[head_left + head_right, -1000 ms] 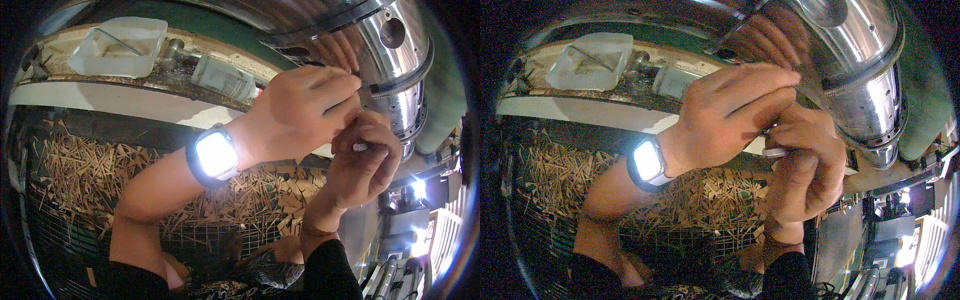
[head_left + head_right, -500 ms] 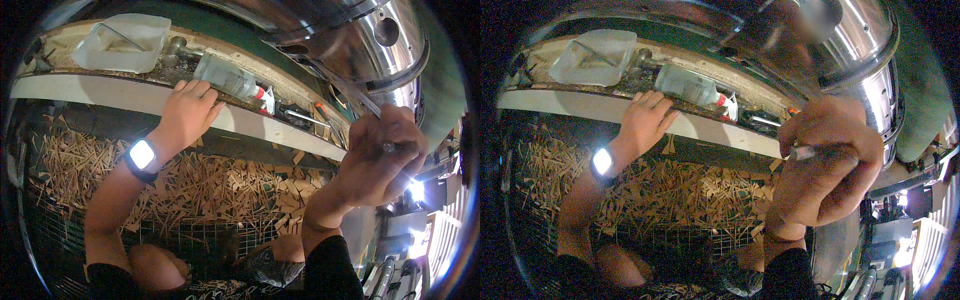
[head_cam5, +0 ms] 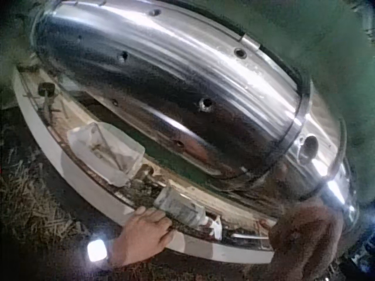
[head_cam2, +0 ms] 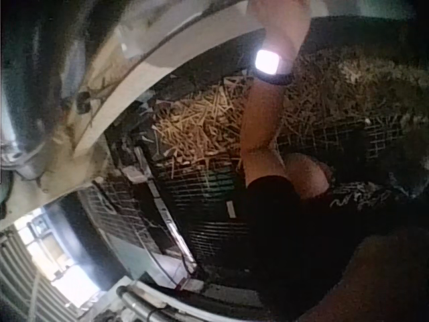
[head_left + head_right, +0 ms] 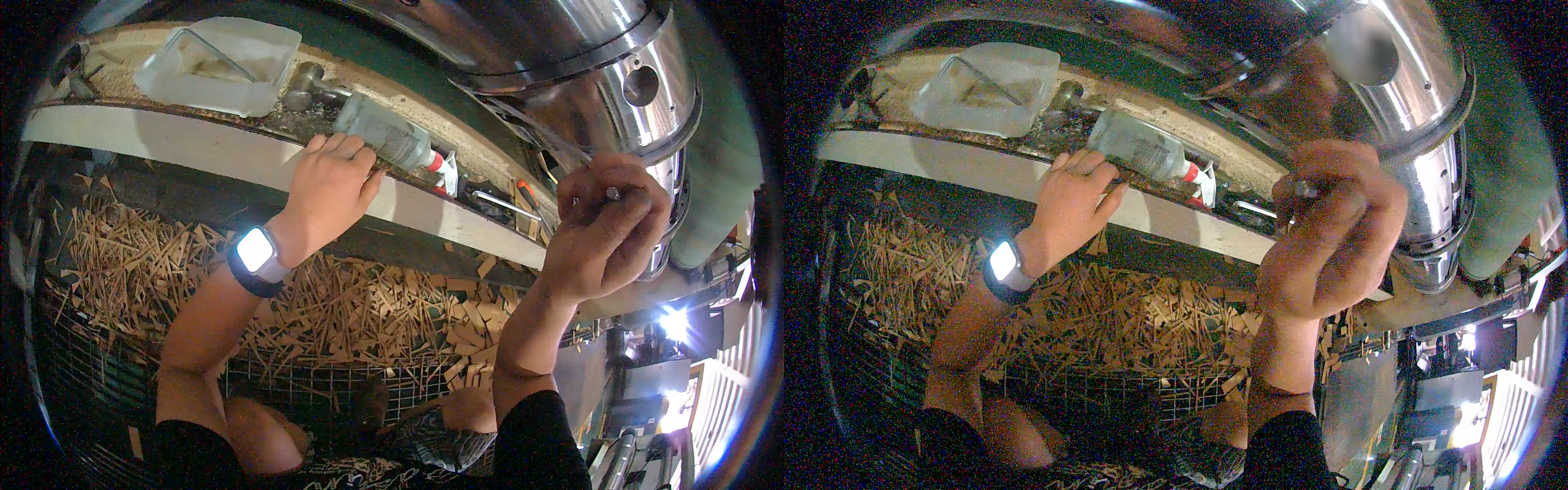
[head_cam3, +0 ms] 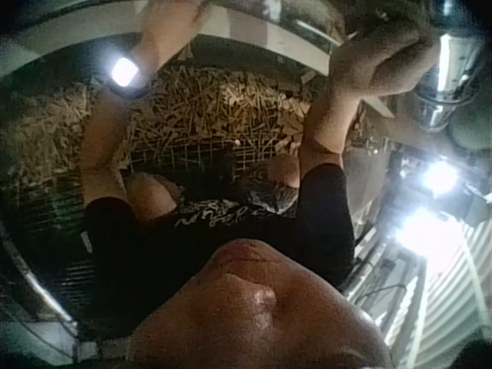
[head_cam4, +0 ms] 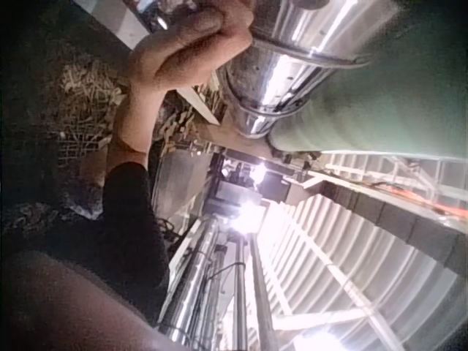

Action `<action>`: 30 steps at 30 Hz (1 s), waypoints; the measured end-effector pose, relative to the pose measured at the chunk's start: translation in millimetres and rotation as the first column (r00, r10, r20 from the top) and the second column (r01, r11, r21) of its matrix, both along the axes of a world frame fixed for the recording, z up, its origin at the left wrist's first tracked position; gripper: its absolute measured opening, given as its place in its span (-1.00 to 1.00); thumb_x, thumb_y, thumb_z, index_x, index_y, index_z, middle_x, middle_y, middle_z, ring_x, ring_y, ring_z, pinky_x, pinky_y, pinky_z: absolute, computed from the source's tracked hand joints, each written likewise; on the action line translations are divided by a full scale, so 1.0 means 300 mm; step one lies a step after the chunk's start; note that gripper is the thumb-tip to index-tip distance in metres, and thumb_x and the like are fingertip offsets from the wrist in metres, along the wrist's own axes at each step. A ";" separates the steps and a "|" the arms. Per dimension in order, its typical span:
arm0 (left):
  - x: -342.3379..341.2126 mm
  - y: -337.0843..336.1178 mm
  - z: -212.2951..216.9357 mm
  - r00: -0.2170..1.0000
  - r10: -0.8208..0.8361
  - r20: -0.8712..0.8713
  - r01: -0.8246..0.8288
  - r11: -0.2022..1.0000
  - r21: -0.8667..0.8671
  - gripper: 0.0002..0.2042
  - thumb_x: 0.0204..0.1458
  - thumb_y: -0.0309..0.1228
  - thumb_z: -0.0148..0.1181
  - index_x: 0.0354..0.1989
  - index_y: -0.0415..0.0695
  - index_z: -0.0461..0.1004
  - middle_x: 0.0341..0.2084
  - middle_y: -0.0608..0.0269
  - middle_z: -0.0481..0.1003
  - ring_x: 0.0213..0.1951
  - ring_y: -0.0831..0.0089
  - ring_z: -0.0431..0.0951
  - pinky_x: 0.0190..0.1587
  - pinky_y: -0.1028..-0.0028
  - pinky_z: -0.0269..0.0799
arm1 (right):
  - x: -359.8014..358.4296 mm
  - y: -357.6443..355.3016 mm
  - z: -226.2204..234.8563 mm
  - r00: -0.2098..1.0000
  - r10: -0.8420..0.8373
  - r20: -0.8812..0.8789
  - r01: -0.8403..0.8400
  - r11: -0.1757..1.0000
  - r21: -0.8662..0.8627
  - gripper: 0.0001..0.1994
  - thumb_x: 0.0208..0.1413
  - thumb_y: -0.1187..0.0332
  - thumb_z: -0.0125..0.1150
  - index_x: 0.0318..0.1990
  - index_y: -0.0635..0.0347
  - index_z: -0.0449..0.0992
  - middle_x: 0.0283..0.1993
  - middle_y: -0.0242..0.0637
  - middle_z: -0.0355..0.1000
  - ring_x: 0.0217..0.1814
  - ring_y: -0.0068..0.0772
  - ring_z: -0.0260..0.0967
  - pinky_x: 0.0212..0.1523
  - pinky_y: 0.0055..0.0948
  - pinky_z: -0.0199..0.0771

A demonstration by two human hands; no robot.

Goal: The person sits on the floor of a workshop and uses a wrench to tighten bolts on a large cylindrical metal machine. They also use a hammer to tap a component into place and handle a piece of cardboard at the beginning.

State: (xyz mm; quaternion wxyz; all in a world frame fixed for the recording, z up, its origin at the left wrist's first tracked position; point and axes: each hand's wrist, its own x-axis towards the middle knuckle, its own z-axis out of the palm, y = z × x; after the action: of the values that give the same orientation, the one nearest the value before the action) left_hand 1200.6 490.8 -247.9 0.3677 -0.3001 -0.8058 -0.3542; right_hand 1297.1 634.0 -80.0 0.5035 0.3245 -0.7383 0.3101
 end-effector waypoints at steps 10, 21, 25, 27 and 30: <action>0.010 -0.005 0.004 1.000 0.004 0.003 -0.004 1.000 0.023 -0.85 -0.12 -0.35 0.20 -0.52 -0.18 0.45 -0.49 0.19 0.39 -0.31 0.27 0.42 -0.20 0.33 0.25 | -0.050 -0.021 0.011 0.997 0.081 -0.018 -0.076 0.978 0.193 -0.67 0.28 0.16 -0.22 -0.21 0.32 0.25 -0.33 -0.05 0.25 -0.41 -0.34 0.18 -0.48 -0.39 0.36; 0.001 0.012 0.007 0.994 -0.035 0.104 0.039 0.998 -0.043 -0.82 -0.07 -0.31 0.16 -0.44 -0.17 0.41 -0.39 0.12 0.39 -0.25 0.13 0.39 -0.18 0.22 0.25 | -0.037 -0.005 -0.013 0.890 0.362 0.277 -0.342 0.932 -0.120 -0.52 0.22 0.04 -0.10 0.03 0.34 0.23 -0.42 -0.20 0.26 -0.45 -0.43 0.14 -0.48 -0.43 0.23; -0.006 -0.007 0.017 0.997 -0.009 0.081 0.015 0.997 -0.070 -0.80 -0.09 -0.30 0.18 -0.44 -0.19 0.41 -0.39 0.09 0.39 -0.25 0.10 0.39 -0.18 0.20 0.25 | -0.040 -0.027 0.005 0.975 0.100 0.200 -0.142 0.969 0.204 -0.63 0.21 0.15 -0.04 -0.10 0.36 0.32 -0.32 -0.20 0.29 -0.44 -0.50 0.18 -0.44 -0.53 0.18; 0.007 -0.010 0.030 0.994 0.001 0.111 0.010 0.995 -0.101 -0.79 -0.10 -0.29 0.18 -0.41 -0.19 0.42 -0.40 0.08 0.40 -0.24 0.09 0.39 -0.18 0.19 0.26 | -0.046 -0.037 0.014 0.986 0.006 0.166 -0.057 0.950 0.308 -0.72 0.04 0.27 0.06 -0.17 0.28 0.39 -0.27 -0.18 0.33 -0.33 -0.31 0.22 -0.32 -0.38 0.22; 0.025 -0.037 0.042 0.984 -0.047 0.170 0.071 0.988 -0.137 -0.77 -0.10 -0.27 0.17 -0.37 -0.18 0.40 -0.37 0.06 0.39 -0.24 0.09 0.39 -0.20 0.15 0.27 | -0.014 -0.005 0.028 0.992 -0.106 0.069 0.075 0.930 0.361 -0.79 -0.08 0.32 0.12 -0.27 0.17 0.47 -0.22 -0.16 0.37 -0.21 -0.11 0.27 -0.18 -0.20 0.27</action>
State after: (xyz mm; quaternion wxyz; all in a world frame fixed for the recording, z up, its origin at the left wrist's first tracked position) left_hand 1208.0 479.7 -235.3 0.2662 -0.3188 -0.8476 -0.3303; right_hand 1292.9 632.5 -71.6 0.4171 0.3622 -0.8178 0.1612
